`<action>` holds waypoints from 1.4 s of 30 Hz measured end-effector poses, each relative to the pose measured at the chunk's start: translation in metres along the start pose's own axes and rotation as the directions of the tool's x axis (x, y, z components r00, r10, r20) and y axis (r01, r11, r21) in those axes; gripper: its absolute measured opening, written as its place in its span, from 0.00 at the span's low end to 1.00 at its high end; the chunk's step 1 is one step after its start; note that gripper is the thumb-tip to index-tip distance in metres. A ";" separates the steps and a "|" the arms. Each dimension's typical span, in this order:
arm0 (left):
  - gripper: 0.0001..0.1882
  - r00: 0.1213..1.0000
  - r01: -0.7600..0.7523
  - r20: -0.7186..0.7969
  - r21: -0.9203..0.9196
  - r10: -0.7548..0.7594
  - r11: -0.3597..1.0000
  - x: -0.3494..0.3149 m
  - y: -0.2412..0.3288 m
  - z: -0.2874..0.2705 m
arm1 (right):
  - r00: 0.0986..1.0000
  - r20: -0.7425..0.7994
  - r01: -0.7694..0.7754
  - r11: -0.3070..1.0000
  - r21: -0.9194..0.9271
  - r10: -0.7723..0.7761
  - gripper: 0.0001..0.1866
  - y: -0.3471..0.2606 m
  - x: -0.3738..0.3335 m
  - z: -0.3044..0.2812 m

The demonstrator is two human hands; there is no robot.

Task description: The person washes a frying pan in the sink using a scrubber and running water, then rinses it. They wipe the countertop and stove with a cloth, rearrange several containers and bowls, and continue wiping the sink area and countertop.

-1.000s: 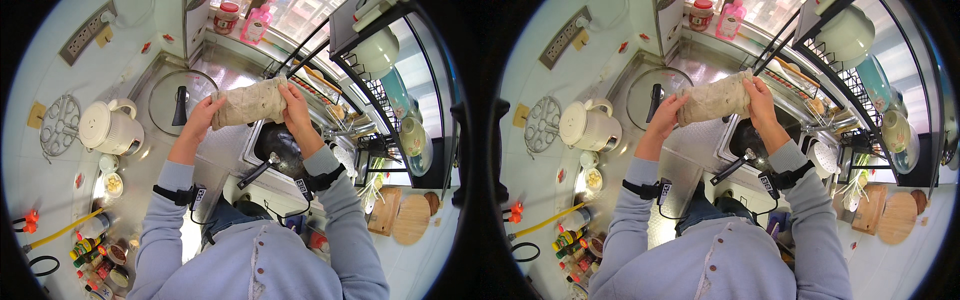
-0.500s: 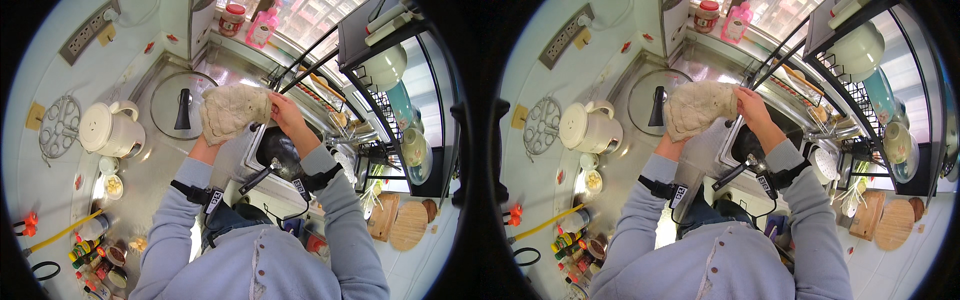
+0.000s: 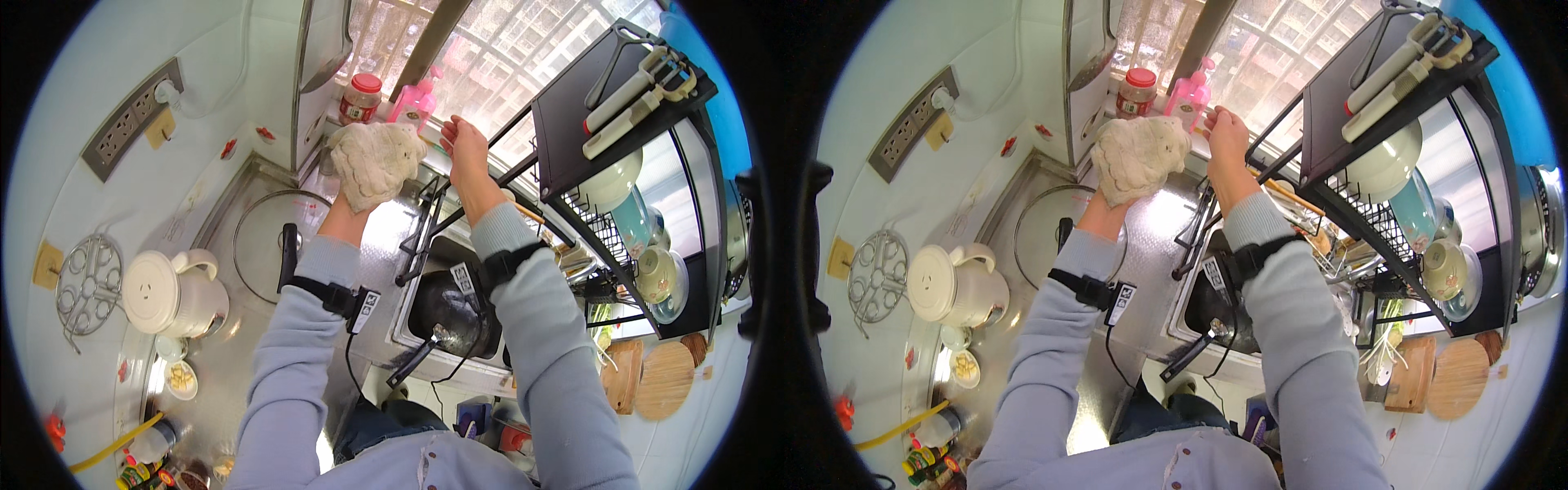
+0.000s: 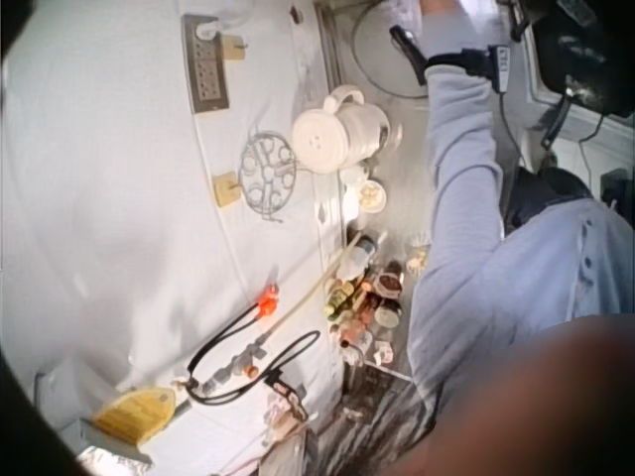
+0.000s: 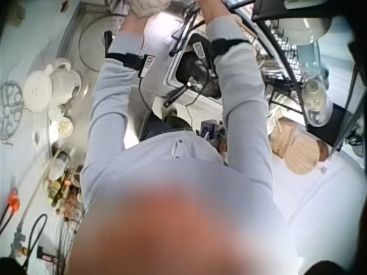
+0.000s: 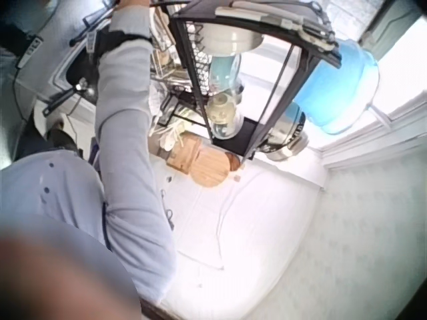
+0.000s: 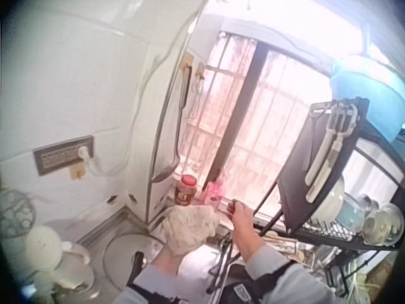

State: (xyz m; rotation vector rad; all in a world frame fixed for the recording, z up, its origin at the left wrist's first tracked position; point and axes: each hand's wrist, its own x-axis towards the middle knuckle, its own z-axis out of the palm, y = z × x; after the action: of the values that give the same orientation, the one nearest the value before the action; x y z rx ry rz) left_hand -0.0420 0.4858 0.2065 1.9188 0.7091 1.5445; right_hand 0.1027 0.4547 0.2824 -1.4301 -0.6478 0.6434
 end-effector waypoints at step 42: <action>0.24 0.905 -0.138 0.415 0.490 -0.092 0.860 0.147 -0.071 0.118 | 0.576 0.813 0.796 -0.167 -0.582 -0.086 0.20 -0.048 0.213 0.023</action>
State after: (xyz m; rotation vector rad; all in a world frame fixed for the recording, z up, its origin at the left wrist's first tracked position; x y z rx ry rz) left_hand 0.0985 0.6275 0.2357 2.5533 0.9611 0.9305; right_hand 0.2302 0.6259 0.3350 -1.9748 -2.4257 -0.3234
